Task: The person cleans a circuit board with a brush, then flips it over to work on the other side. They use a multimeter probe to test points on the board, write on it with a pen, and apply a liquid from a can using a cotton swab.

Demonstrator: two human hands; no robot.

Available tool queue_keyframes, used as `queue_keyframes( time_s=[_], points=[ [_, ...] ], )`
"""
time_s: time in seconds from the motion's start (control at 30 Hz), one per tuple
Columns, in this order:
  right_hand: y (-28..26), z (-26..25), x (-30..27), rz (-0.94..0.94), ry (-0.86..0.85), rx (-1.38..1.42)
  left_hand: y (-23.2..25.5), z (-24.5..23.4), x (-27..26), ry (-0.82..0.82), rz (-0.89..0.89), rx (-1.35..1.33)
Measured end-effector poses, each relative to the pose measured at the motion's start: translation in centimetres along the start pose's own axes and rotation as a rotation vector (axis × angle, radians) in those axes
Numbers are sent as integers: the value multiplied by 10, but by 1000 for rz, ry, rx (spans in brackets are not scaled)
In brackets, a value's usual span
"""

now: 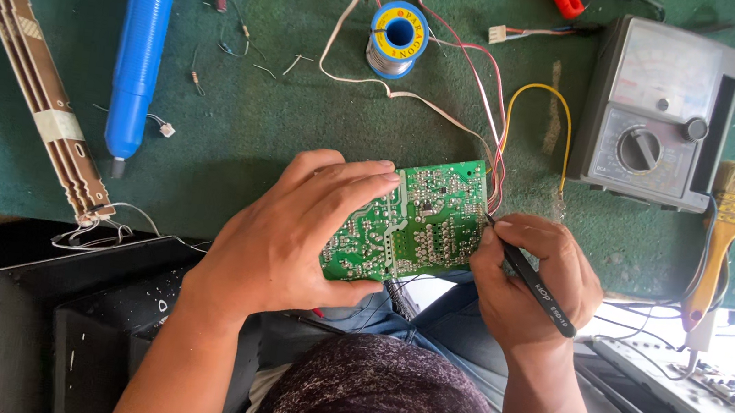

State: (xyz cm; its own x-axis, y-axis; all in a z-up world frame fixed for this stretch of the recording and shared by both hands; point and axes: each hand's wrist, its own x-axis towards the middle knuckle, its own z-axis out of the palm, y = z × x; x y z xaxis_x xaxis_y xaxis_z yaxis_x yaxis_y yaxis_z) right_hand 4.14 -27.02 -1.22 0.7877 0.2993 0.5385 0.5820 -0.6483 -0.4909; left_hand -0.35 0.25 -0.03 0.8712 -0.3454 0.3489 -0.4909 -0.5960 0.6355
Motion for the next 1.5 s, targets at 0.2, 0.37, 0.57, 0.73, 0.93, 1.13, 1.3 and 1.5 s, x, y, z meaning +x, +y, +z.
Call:
queue_keyframes(
  time_s=[0.2, 0.37, 0.57, 0.73, 0.93, 1.13, 1.3, 1.5],
  points=[
    [3, 3, -5, 38, 33, -33, 2, -1, 0, 5, -11, 2],
    [7, 6, -7, 96, 58, -18, 2, -2, 2, 44, 40, -7],
    [8, 6, -4, 192, 58, 64, 3, -1, -3, 12, -15, 1],
    [26, -26, -2, 344, 136, 149, 4, -2, -3, -19, -18, 0],
    [85, -109, 24, 631, 181, 278, 4, -2, -5, -36, -88, 39],
    [109, -149, 51, 1069, -259, -331, 14, 0, 2, -9, -136, 113],
    [152, -138, 30, 1039, -336, -470, -16, 18, -3, 143, 53, 219],
    [161, -144, 17, 640, -191, -300, -123, 44, -43, 92, -45, 284]
  ],
)
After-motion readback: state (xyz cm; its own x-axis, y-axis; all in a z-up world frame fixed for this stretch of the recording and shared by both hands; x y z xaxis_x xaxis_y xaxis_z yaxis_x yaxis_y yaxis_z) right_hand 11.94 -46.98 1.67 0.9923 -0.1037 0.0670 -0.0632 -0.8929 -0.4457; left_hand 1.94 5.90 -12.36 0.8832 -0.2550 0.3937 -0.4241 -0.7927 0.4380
